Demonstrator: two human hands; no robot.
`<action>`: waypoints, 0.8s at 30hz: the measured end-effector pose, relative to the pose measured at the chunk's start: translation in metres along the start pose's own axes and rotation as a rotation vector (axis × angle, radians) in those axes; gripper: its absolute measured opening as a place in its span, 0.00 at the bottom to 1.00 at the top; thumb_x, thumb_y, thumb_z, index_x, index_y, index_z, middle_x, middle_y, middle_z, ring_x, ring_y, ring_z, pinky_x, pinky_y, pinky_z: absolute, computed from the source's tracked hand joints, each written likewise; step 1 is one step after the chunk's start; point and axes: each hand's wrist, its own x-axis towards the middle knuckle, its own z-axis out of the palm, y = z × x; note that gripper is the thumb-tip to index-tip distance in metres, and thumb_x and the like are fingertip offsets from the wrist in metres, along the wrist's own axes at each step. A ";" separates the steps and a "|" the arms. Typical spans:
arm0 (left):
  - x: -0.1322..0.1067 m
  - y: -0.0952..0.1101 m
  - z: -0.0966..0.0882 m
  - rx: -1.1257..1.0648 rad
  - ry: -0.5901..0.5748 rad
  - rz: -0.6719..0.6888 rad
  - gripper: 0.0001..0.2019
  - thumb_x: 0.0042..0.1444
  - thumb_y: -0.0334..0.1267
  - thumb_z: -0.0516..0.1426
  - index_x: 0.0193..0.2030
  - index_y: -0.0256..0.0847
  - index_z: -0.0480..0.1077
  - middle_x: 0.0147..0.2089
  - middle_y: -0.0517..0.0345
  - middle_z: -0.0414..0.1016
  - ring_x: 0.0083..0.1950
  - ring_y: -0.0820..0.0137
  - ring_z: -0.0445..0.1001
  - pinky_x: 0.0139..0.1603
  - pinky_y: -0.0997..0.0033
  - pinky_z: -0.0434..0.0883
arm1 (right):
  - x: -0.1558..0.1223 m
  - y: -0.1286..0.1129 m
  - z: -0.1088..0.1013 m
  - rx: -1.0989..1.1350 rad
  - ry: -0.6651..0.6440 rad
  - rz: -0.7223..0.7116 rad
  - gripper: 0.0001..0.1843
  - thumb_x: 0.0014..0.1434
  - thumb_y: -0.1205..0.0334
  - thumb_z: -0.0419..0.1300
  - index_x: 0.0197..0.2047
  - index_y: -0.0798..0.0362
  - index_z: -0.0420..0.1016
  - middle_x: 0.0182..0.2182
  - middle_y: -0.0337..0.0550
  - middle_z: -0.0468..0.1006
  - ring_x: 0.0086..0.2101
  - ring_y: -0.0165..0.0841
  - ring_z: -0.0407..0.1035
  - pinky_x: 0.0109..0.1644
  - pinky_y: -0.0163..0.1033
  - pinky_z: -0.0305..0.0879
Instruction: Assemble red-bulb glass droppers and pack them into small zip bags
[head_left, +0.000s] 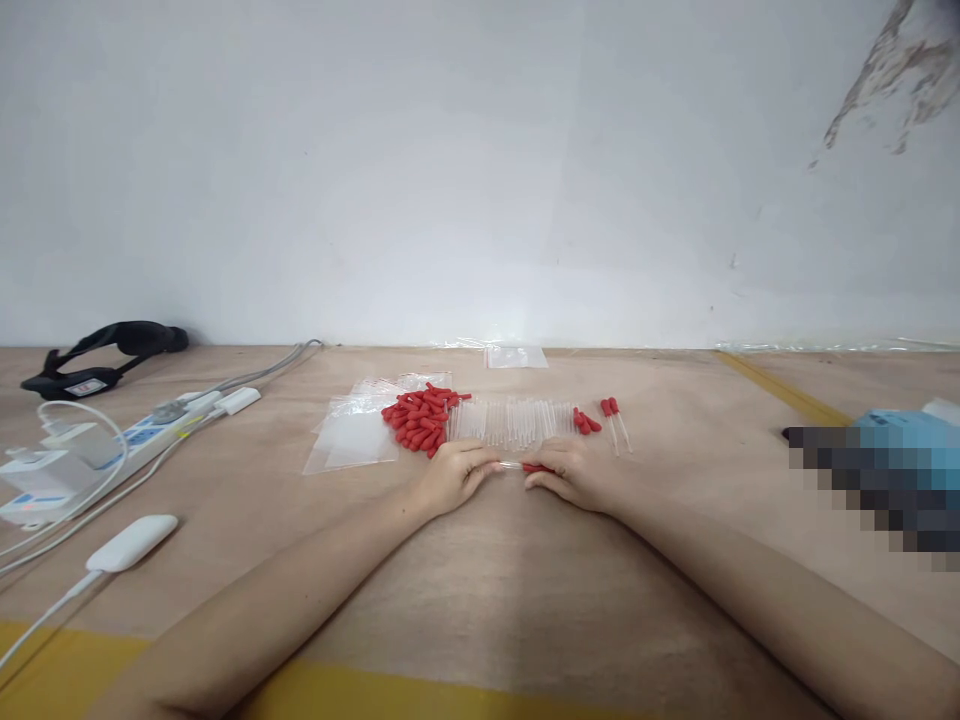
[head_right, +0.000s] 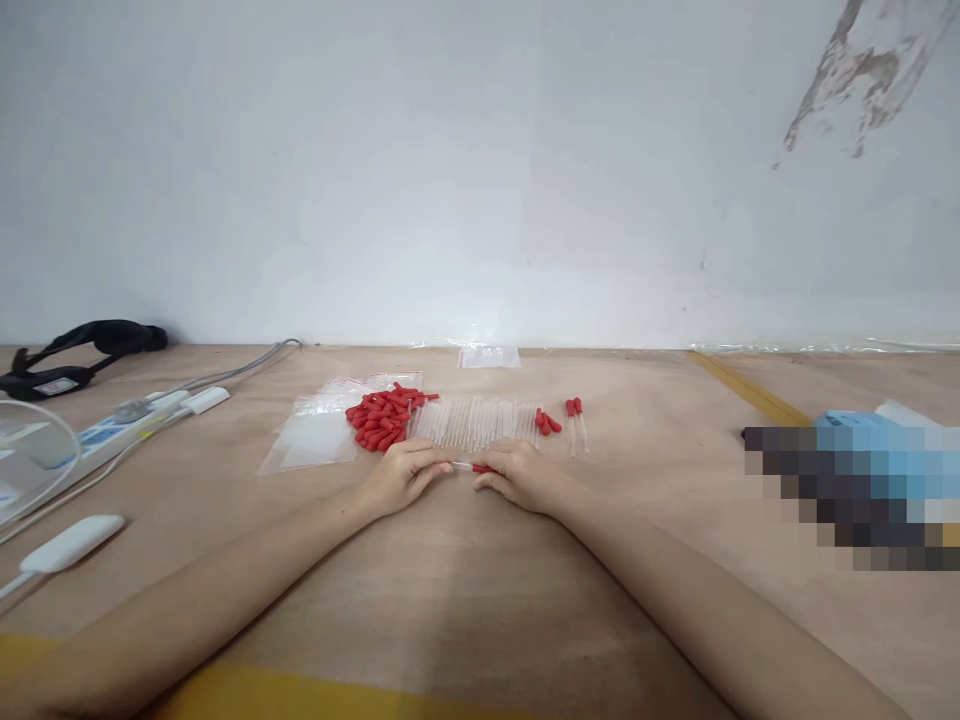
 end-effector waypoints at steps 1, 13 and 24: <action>0.000 0.000 0.000 -0.020 0.007 -0.028 0.11 0.58 0.37 0.50 0.37 0.36 0.72 0.29 0.55 0.73 0.30 0.73 0.69 0.32 0.75 0.66 | 0.000 -0.001 -0.002 0.048 0.009 0.046 0.11 0.55 0.58 0.56 0.41 0.52 0.71 0.31 0.43 0.76 0.33 0.33 0.69 0.37 0.38 0.64; -0.002 0.003 -0.007 -0.103 0.055 -0.109 0.18 0.59 0.40 0.47 0.54 0.38 0.61 0.41 0.52 0.72 0.40 0.70 0.70 0.41 0.70 0.68 | 0.009 0.018 -0.010 0.682 0.472 0.524 0.24 0.47 0.48 0.59 0.45 0.53 0.65 0.28 0.39 0.73 0.29 0.29 0.68 0.33 0.36 0.65; 0.000 0.002 -0.003 -0.021 -0.007 -0.143 0.15 0.60 0.40 0.46 0.50 0.39 0.63 0.39 0.54 0.73 0.40 0.69 0.71 0.43 0.67 0.66 | -0.009 0.099 -0.061 -0.127 0.461 1.059 0.15 0.47 0.52 0.58 0.34 0.54 0.68 0.26 0.43 0.74 0.30 0.34 0.68 0.30 0.36 0.58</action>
